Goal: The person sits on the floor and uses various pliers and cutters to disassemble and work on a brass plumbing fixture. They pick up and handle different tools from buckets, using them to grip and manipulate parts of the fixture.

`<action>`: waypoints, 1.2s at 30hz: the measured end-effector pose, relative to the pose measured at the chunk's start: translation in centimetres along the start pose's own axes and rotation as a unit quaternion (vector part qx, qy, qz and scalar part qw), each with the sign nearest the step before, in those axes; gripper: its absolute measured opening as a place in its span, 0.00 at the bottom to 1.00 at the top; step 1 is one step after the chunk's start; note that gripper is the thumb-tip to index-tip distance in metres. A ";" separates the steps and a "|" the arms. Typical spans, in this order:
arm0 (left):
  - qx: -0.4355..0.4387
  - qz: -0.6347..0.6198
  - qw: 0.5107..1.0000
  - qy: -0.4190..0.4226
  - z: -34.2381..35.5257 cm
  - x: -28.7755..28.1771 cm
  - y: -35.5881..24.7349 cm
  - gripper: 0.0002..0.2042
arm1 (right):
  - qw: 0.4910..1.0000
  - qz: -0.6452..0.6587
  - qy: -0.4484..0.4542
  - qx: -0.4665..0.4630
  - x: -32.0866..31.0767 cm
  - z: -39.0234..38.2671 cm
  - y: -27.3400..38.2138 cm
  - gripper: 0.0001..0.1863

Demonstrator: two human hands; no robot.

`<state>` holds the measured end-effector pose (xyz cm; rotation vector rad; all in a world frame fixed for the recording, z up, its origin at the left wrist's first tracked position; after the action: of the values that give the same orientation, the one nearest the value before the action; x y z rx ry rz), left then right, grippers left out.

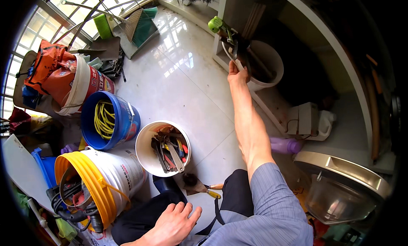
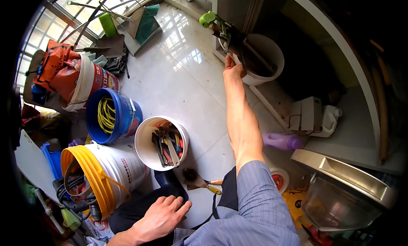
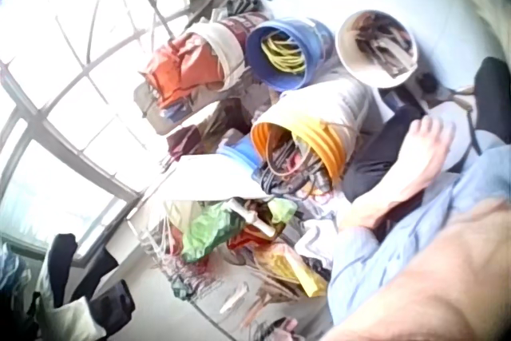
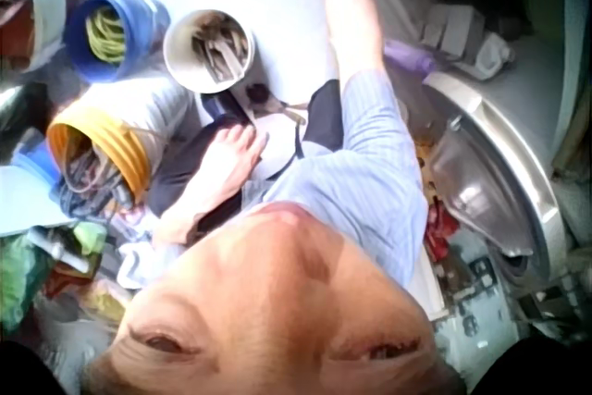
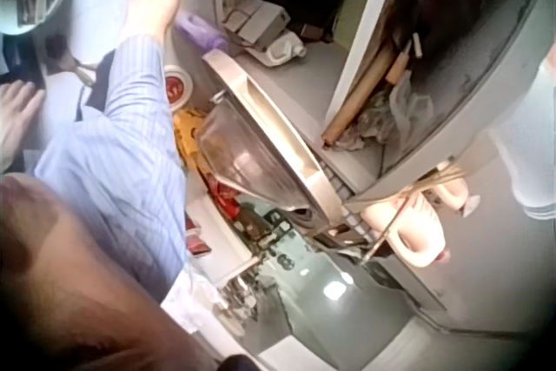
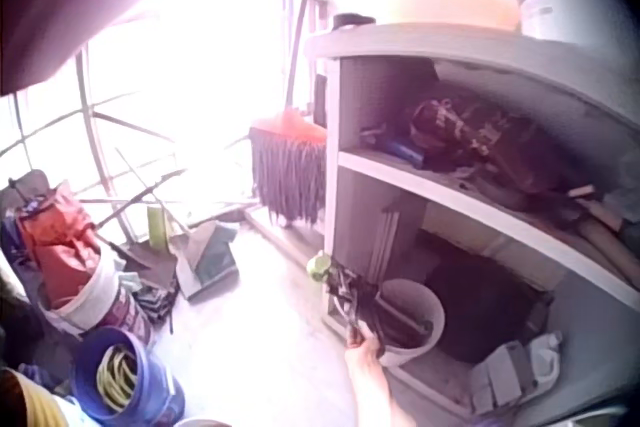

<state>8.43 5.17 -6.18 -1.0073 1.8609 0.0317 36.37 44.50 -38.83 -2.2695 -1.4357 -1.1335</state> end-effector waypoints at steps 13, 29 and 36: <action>0.041 0.005 0.999 -0.034 -0.4 -0.6 -2.3 0.20 | 0.989 -0.128 0.000 0.079 -2.9 0.3 6.3 0.29; 0.016 -0.002 1.000 0.012 0.0 1.1 -1.1 0.18 | 0.983 0.133 0.021 0.126 0.6 -3.8 1.9 0.20; 0.009 -0.008 0.995 -0.103 0.0 -0.7 -0.5 0.20 | 0.984 0.100 0.010 0.146 3.2 1.1 -1.4 0.18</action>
<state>8.94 5.30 -5.42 -0.9681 1.6626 0.1046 36.47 47.97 -37.62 -2.1313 -1.2411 -0.8236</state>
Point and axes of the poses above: each hand's wrist, its own z-axis towards the middle knuckle, its own x-axis out of the palm, y = z × x, the point moved 10 cm from there along z, towards the middle knuckle, and after that the axes turned 9 degrees about z, right-handed, at the moved point
